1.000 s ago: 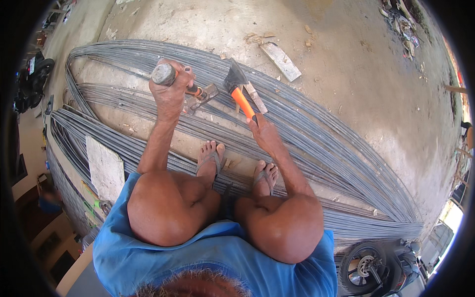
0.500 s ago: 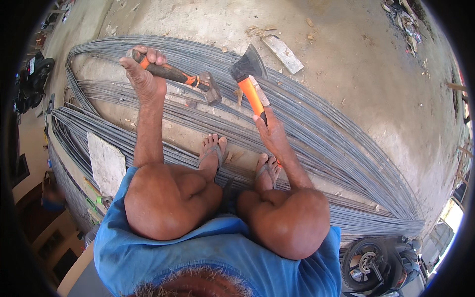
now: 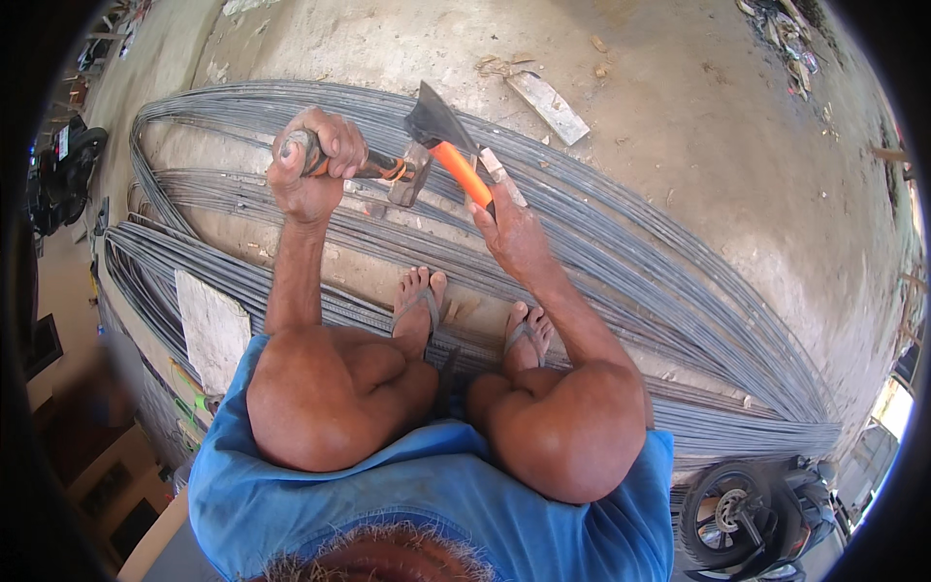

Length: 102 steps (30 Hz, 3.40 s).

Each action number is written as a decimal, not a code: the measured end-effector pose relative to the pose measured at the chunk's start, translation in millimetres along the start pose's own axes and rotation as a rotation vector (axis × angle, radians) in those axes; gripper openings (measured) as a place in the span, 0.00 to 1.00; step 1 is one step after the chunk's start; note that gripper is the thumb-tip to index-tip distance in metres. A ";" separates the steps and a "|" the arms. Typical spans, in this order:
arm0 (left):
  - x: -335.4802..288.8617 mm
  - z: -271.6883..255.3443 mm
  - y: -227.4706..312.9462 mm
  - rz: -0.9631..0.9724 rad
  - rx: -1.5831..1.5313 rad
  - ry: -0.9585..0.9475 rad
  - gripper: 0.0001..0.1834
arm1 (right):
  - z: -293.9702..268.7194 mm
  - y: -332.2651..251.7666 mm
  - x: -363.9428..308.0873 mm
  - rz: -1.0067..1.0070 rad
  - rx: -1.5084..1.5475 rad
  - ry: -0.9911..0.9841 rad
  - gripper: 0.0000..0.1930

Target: The person shapes a piece of wood using a hammer and an axe, then stands on a stack of metal rebar and uses a handheld power grinder to cut or smooth the ends of the rods.

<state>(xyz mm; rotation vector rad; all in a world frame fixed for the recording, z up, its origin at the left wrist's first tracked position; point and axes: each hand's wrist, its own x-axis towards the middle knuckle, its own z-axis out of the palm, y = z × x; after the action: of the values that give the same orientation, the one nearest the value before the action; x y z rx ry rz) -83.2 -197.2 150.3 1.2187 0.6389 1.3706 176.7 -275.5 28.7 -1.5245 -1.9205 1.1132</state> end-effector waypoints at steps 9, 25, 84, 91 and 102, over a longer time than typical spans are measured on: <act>-15.2 -3.3 -6.7 -0.074 0.080 -0.015 0.23 | -15.0 -32.0 -12.3 0.012 0.286 0.131 0.21; 11.0 -7.3 62.6 0.088 -0.066 -0.017 0.25 | -42.8 -40.4 2.7 -0.045 0.205 0.264 0.20; -123.0 -11.3 -97.4 -0.622 0.552 -0.384 0.32 | -42.5 -57.5 105.7 -0.064 -0.025 -1.002 0.17; -70.3 -24.8 -33.6 -0.885 0.593 -0.357 0.35 | -56.6 -94.5 136.0 0.030 0.077 -0.960 0.20; -45.4 -43.9 248.4 -0.706 0.202 0.577 0.29 | -142.9 -323.5 107.4 0.321 0.002 -0.561 0.16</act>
<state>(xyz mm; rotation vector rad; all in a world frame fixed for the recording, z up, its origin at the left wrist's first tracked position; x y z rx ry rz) -224.5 -281.6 346.8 0.6162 1.4808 1.0435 62.9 -150.1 357.3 -1.6864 -2.0465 1.8430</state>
